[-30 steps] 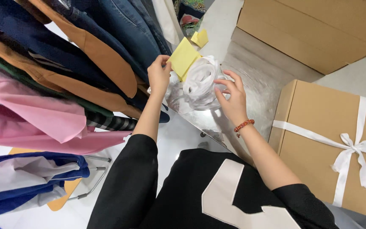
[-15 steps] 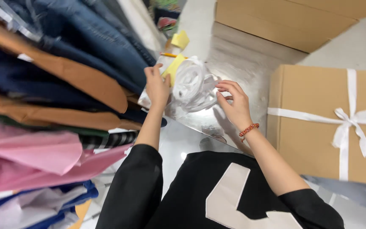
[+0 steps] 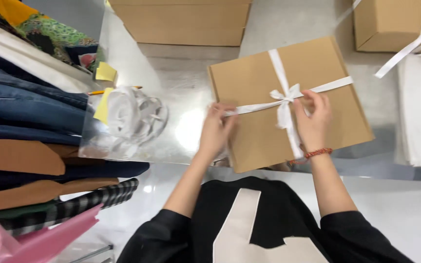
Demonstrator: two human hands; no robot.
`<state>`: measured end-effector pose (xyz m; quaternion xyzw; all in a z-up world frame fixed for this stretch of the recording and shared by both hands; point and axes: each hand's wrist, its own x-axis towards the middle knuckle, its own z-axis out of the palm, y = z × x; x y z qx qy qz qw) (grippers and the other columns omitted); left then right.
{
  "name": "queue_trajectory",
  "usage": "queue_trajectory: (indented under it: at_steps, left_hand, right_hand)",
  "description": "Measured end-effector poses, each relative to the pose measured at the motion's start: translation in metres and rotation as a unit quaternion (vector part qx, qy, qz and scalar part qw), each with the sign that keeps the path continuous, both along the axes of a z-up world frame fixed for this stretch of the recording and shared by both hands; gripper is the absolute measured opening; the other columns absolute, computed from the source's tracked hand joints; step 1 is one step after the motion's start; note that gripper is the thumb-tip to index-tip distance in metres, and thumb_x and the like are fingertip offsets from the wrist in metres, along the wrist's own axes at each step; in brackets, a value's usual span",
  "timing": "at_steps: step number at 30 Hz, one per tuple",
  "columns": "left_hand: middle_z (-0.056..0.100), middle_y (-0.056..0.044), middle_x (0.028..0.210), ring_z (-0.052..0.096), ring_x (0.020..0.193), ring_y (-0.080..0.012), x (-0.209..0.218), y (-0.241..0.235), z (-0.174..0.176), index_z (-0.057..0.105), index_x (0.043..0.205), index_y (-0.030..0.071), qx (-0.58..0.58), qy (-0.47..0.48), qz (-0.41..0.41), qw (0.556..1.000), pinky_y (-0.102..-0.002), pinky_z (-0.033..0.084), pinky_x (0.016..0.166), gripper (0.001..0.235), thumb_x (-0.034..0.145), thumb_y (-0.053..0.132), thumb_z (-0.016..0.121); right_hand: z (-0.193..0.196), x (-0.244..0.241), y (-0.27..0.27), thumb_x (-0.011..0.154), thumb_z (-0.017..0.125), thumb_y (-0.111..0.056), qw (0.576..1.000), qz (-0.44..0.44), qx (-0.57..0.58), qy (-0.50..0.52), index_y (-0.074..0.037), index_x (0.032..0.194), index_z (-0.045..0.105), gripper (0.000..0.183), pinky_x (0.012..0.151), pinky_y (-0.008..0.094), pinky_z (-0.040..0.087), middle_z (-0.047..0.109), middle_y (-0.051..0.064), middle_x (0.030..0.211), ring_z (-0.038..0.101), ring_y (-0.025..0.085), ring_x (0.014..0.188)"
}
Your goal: The person unpacks a pink garment from a plastic bag, hangs it on a hanger, and places it on a clothing rack. They then fold a plastic bag and place it into a cardboard box, close the box, and tie it with a white ribbon. Finally, they open another box containing folded clothes in plastic bags.
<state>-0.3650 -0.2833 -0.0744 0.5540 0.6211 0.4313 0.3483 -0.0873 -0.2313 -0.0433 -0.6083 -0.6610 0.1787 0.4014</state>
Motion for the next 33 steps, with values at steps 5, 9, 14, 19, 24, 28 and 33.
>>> queue_trajectory:
  at_steps: [5, 9, 14, 19, 24, 28, 33]
  left_hand:
    - [0.058, -0.01, 0.135, 0.073, 0.108, -0.0362, 0.119, 0.01, -0.011, 0.072, 0.13, 0.014, -0.031, 0.054, 0.011, 0.998, -0.043, 0.063, 0.088, 0.039, 0.099, 0.036, 0.077]
    - [0.054, -0.011, 0.138, 0.072, 0.113, -0.0463, 0.161, 0.021, -0.013, 0.077, 0.113, 0.01, -0.059, 0.118, 0.094, 0.987, -0.054, 0.062, 0.093, 0.036, 0.092, 0.039, 0.082]
    - [0.06, -0.006, 0.127, 0.074, 0.108, -0.0408, 0.168, 0.013, -0.049, 0.077, 0.099, 0.012, -0.023, 0.067, 0.145, 0.987, -0.047, 0.062, 0.093, 0.018, 0.091, 0.027, 0.083]
    - [0.077, 0.002, 0.093, 0.072, 0.081, -0.0117, 0.163, -0.014, -0.055, 0.079, 0.104, 0.023, -0.022, -0.133, 0.166, 0.977, -0.027, 0.058, 0.07, 0.012, 0.095, 0.027, 0.084]
    - [0.075, -0.002, 0.102, 0.071, 0.091, -0.014, 0.152, -0.032, -0.027, 0.057, 0.101, 0.022, 0.073, -0.503, 0.301, 0.807, -0.025, 0.057, 0.076, 0.007, 0.107, 0.021, 0.06]
    - [0.057, -0.007, 0.148, 0.062, 0.132, -0.0259, 0.158, -0.039, -0.002, 0.04, 0.127, 0.016, 0.104, -0.547, 0.322, 0.766, -0.036, 0.056, 0.101, 0.016, 0.118, 0.029, 0.043]
    - [0.046, -0.018, 0.162, 0.046, 0.149, -0.0439, 0.188, -0.031, -0.024, 0.066, 0.135, 0.009, 0.103, 0.017, 0.202, 0.974, -0.057, 0.042, 0.121, 0.03, 0.108, 0.023, 0.065]
  right_hand:
    - [-0.052, 0.078, -0.006, 0.099, 0.085, -0.034, 0.993, 0.018, -0.054, -0.1, -0.008, 0.125, 0.073, 0.038, 0.097, 0.049, 0.05, 0.059, 0.013, 0.119, 0.06, 0.039, 0.112]
    - [-0.069, 0.092, -0.012, 0.101, 0.081, -0.034, 0.981, 0.058, 0.026, -0.186, -0.022, 0.106, 0.075, 0.015, 0.088, 0.042, 0.048, 0.064, -0.002, 0.1, 0.064, 0.025, 0.098]
    - [-0.06, 0.097, -0.012, 0.103, 0.077, -0.042, 0.988, 0.084, -0.027, -0.123, -0.024, 0.102, 0.073, 0.018, 0.09, 0.043, 0.046, 0.068, -0.005, 0.097, 0.065, 0.023, 0.099]
    - [-0.065, 0.118, -0.003, 0.105, 0.077, -0.031, 0.976, 0.117, -0.115, 0.147, -0.016, 0.113, 0.074, 0.017, 0.08, 0.037, 0.054, 0.077, 0.007, 0.096, 0.073, 0.02, 0.089]
    - [-0.061, 0.133, 0.003, 0.118, 0.045, -0.018, 0.891, 0.082, -0.107, 0.434, -0.013, 0.127, 0.048, 0.011, 0.086, 0.025, 0.062, 0.07, 0.003, 0.102, 0.075, 0.013, 0.093]
    - [-0.061, 0.145, 0.001, 0.119, 0.037, -0.024, 0.815, 0.039, -0.113, 0.567, -0.017, 0.13, 0.038, 0.013, 0.096, 0.028, 0.064, 0.07, 0.008, 0.107, 0.078, 0.019, 0.102]
    - [-0.052, 0.151, -0.022, 0.123, 0.058, -0.017, 0.896, 0.093, -0.045, 0.432, -0.028, 0.159, 0.007, 0.063, 0.126, 0.045, 0.041, 0.032, 0.02, 0.175, 0.04, 0.035, 0.159]
